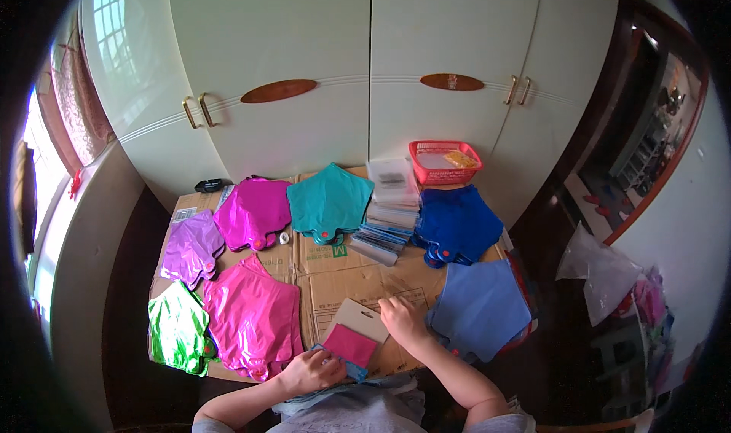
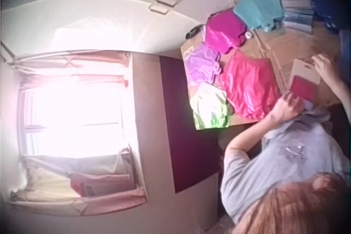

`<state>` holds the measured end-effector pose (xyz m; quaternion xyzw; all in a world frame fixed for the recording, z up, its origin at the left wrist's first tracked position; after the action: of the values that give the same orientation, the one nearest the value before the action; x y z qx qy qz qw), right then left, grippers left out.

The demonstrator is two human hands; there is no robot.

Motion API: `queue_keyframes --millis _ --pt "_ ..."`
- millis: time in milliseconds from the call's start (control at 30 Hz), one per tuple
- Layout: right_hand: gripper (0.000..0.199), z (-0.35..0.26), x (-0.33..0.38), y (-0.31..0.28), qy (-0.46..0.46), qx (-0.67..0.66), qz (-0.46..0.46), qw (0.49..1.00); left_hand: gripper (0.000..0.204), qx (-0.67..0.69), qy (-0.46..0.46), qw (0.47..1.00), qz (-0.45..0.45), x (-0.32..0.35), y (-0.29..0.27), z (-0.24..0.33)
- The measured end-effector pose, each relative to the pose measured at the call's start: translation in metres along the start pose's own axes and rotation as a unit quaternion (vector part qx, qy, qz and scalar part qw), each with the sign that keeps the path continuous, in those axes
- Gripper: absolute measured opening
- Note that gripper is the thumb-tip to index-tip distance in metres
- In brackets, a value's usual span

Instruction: Folding colorful fabric items and placing them into clear plastic sleeves with cardboard inserts for retail packaging.

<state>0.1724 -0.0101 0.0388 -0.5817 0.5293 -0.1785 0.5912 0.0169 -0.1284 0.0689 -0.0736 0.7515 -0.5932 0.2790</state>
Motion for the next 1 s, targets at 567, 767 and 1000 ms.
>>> queue_keyframes --millis 567,767,1000 --pt "0.006 -0.049 0.006 0.001 -0.127 0.098 -0.056 0.986 0.016 -0.005 0.012 1.000 0.007 0.003 0.002 0.005" --pt "0.006 -0.051 0.007 0.005 -0.119 0.038 -0.049 0.991 0.021 -0.008 0.009 1.000 -0.013 0.001 0.011 0.008" --pt "0.020 -0.044 0.005 0.001 -0.106 -0.036 -0.045 0.993 0.020 0.002 0.018 1.000 0.006 -0.006 0.017 -0.004"
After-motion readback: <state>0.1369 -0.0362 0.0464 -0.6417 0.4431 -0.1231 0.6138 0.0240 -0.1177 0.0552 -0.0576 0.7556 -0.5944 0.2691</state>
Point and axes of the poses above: each hand's wrist, its own x-axis away from the middle knuckle, its own y-axis out of the palm, z = x × y, the point moved 8 cm from there along -x, towards the middle knuckle, and after that the axes turned 4 degrees about -z, right-handed, at the moved point
